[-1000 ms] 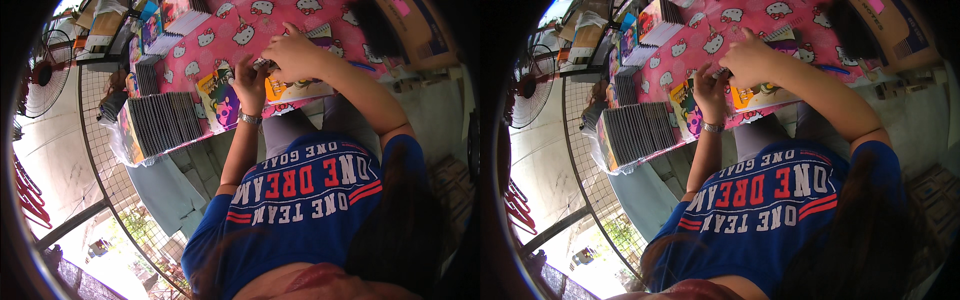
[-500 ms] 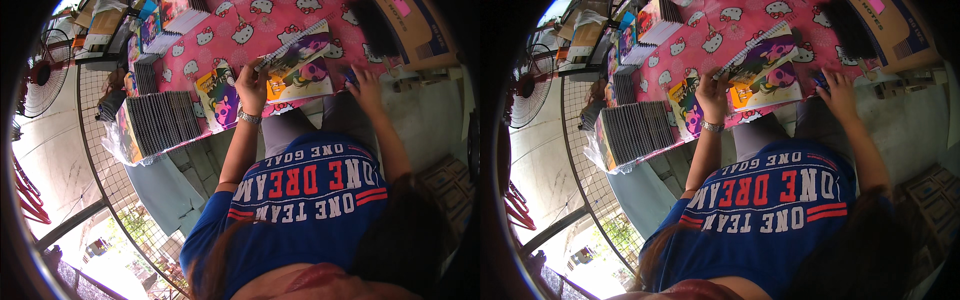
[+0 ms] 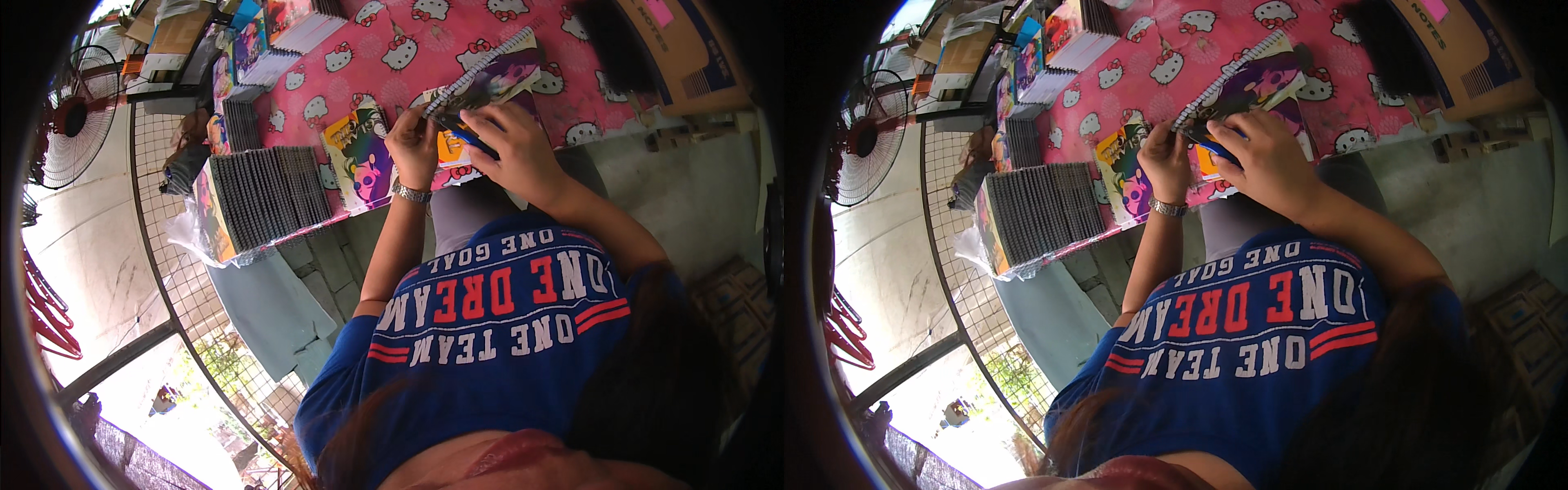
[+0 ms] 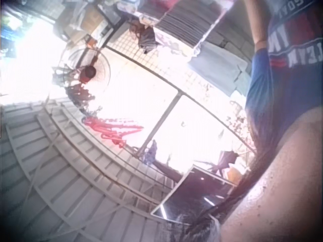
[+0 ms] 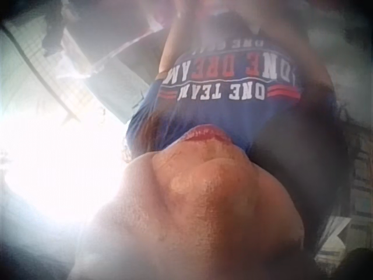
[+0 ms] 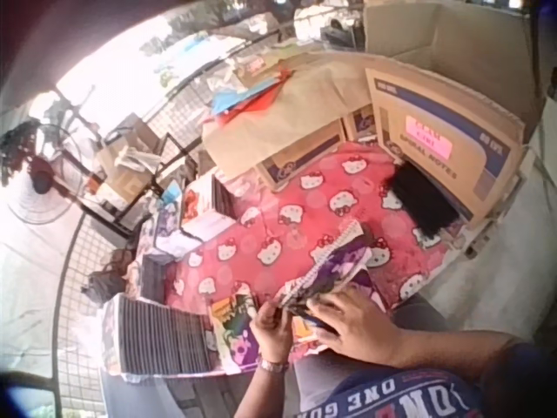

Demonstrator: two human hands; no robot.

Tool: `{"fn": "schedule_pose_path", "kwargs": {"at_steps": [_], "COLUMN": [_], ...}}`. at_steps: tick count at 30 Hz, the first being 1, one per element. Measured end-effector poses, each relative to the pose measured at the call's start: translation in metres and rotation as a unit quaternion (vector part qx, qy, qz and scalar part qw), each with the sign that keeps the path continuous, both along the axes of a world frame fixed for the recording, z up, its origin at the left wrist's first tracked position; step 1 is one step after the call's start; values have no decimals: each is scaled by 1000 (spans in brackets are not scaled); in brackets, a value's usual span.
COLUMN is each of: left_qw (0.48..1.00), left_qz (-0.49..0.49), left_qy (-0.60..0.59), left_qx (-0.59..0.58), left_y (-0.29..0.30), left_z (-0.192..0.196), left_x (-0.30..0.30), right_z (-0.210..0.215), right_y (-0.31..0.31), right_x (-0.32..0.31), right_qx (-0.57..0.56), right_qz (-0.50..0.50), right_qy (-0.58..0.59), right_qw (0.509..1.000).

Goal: The person threads a plastic spiral coil through the pre-punched holes of a notebook, trims the excess coil with pliers, and then stacks the finished notebooks into a large cardboard box.

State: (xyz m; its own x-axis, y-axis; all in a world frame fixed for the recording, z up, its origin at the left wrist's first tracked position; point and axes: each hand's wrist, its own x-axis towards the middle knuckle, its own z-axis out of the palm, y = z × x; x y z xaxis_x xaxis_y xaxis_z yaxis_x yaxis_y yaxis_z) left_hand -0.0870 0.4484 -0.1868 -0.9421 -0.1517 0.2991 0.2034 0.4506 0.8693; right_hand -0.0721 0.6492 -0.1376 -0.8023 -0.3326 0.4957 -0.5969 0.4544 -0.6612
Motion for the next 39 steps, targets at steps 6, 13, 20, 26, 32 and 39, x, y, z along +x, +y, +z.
{"fn": "schedule_pose_path", "kwargs": {"at_steps": [6, 13, 20, 26, 32, 39], "left_qw": [996, 920, 928, 862, 962, 901], "left_qz": [0, 174, 348, 370, -39, -214], "left_qy": [73, 25, -117, -143, 70, -141], "left_qx": [-50, 351, -71, -315, -262, -350], "left_y": [7, -75, -174, -139, -18, 56], "left_z": [18, 22, -42, -13, -1, -47], "left_x": [6, 54, 128, 70, -51, -114], "right_z": [-9, -50, -130, -101, -114, -118], "right_y": [3, 82, 159, 189, 181, 186], "right_x": [-4, -20, -58, -150, -187, -201], "right_qx": [-296, -34, 168, 282, 465, 425], "right_qz": [171, -95, -206, -343, -364, -355], "right_qy": [-543, -128, -15, 44, 16, -8], "right_qw": [767, 987, 964, 895, 807, 832]}}
